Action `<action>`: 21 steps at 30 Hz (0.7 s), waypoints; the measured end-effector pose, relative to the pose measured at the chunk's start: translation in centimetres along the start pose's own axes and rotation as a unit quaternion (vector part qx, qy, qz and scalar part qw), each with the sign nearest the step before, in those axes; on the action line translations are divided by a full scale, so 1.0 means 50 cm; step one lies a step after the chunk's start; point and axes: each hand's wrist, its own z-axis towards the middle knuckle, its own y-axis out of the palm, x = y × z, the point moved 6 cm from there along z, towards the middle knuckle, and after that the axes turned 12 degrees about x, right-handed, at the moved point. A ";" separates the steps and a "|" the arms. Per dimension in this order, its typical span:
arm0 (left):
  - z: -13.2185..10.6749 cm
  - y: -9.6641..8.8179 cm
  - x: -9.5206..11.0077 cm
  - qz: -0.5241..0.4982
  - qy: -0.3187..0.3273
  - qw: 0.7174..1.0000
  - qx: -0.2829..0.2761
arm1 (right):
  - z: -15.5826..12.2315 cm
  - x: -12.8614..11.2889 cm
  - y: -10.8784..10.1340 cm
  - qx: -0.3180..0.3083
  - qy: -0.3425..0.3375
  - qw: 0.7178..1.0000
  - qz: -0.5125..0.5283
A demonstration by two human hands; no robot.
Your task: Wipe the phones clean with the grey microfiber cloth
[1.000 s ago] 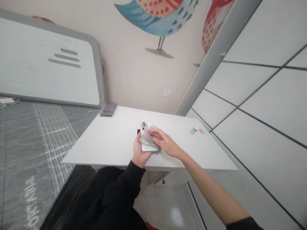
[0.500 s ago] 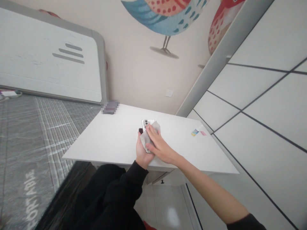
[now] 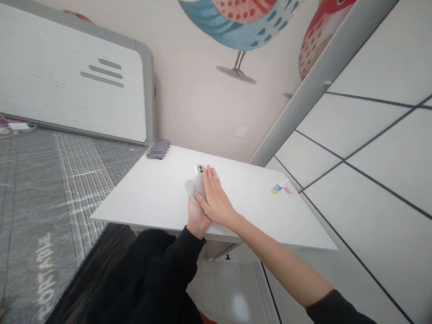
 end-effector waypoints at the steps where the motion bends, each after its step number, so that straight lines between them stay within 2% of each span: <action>1: 0.002 -0.006 0.010 0.000 0.006 1.000 0.012 | -0.019 -0.011 0.009 -0.001 -0.009 1.000 0.008; 3: 0.001 -0.009 0.017 0.008 0.003 1.000 0.022 | -0.043 -0.018 0.019 0.004 -0.007 1.000 0.028; 5: -0.005 0.000 0.009 0.014 0.004 1.000 0.014 | -0.036 -0.005 0.015 0.026 0.022 0.998 0.047; 9: -0.026 0.033 -0.031 0.019 -0.030 0.999 -0.006 | 0.052 0.032 -0.020 0.073 0.061 0.994 0.051; 12: -0.033 0.037 -0.032 0.037 -0.049 0.998 0.007 | 0.093 0.024 -0.031 0.082 0.052 0.993 0.062; 14: -0.030 0.029 -0.004 0.045 -0.015 0.999 0.011 | 0.074 -0.001 -0.018 0.076 0.039 0.994 0.073; 17: -0.021 0.010 0.040 0.048 0.023 0.998 0.017 | -0.001 -0.040 0.020 0.053 0.031 0.995 0.082; 19: -0.017 -0.001 0.047 0.052 0.017 0.998 0.028 | -0.041 -0.046 0.037 0.036 0.033 0.995 0.085; 21: -0.018 0.000 0.036 0.053 0.015 0.998 0.026 | -0.043 -0.028 0.038 0.032 0.058 0.994 0.092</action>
